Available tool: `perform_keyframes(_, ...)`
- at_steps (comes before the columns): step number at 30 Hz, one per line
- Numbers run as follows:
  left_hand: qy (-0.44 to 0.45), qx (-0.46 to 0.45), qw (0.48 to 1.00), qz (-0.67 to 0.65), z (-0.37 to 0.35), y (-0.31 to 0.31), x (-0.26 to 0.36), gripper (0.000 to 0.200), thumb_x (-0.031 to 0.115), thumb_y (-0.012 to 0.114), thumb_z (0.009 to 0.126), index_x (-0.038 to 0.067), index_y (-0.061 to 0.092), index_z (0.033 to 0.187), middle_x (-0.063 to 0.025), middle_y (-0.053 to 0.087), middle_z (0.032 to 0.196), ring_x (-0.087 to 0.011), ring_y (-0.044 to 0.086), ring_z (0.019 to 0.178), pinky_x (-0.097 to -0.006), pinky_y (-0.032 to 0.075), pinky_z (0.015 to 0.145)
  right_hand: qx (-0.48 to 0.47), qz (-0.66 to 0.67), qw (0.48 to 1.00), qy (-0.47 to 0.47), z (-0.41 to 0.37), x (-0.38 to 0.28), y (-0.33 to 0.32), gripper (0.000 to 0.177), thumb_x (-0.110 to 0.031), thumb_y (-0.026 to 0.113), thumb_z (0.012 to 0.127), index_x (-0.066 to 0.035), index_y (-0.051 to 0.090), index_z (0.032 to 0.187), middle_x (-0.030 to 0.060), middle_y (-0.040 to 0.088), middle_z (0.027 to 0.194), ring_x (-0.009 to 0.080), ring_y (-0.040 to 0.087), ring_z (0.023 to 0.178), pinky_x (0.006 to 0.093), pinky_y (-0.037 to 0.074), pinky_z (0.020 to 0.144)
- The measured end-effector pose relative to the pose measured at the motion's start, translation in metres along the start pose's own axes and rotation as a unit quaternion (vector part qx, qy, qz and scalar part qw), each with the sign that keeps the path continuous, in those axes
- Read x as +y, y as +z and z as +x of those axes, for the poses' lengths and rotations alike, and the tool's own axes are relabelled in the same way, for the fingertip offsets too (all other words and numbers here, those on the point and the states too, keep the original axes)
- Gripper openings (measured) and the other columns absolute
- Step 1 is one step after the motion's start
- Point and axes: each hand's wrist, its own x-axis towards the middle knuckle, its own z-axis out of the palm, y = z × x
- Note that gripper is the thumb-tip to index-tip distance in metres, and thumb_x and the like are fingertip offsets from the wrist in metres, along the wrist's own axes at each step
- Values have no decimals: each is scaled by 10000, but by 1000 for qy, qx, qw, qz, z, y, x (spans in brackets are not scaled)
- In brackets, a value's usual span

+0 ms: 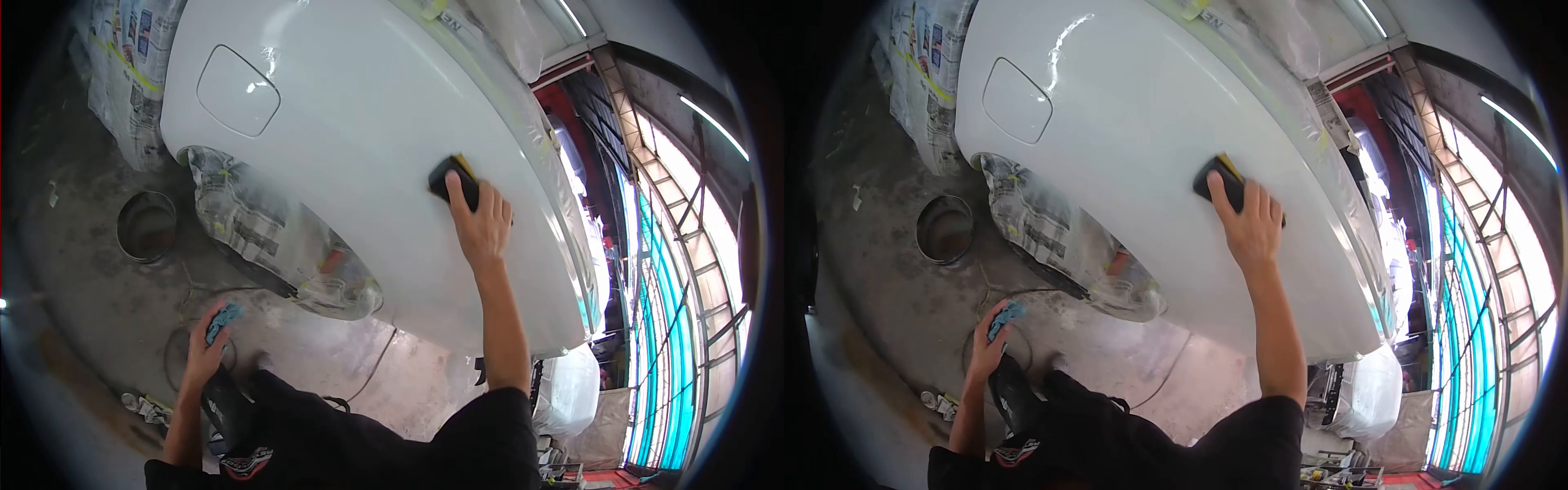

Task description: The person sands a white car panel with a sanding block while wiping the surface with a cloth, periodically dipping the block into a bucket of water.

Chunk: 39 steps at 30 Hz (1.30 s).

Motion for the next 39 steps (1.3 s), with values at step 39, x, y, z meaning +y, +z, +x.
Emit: perform_keyframes(39,34,27,999,4,-9,2,-24,498,12,610,955,-19,544,1448,-107,651,1328,-175,603,1194,-312,452,1040,45,15,994,-103,223,-49,61,626,-22,659,858,-311,572,1407,76,611,1041,248,609,872,411,454,676)
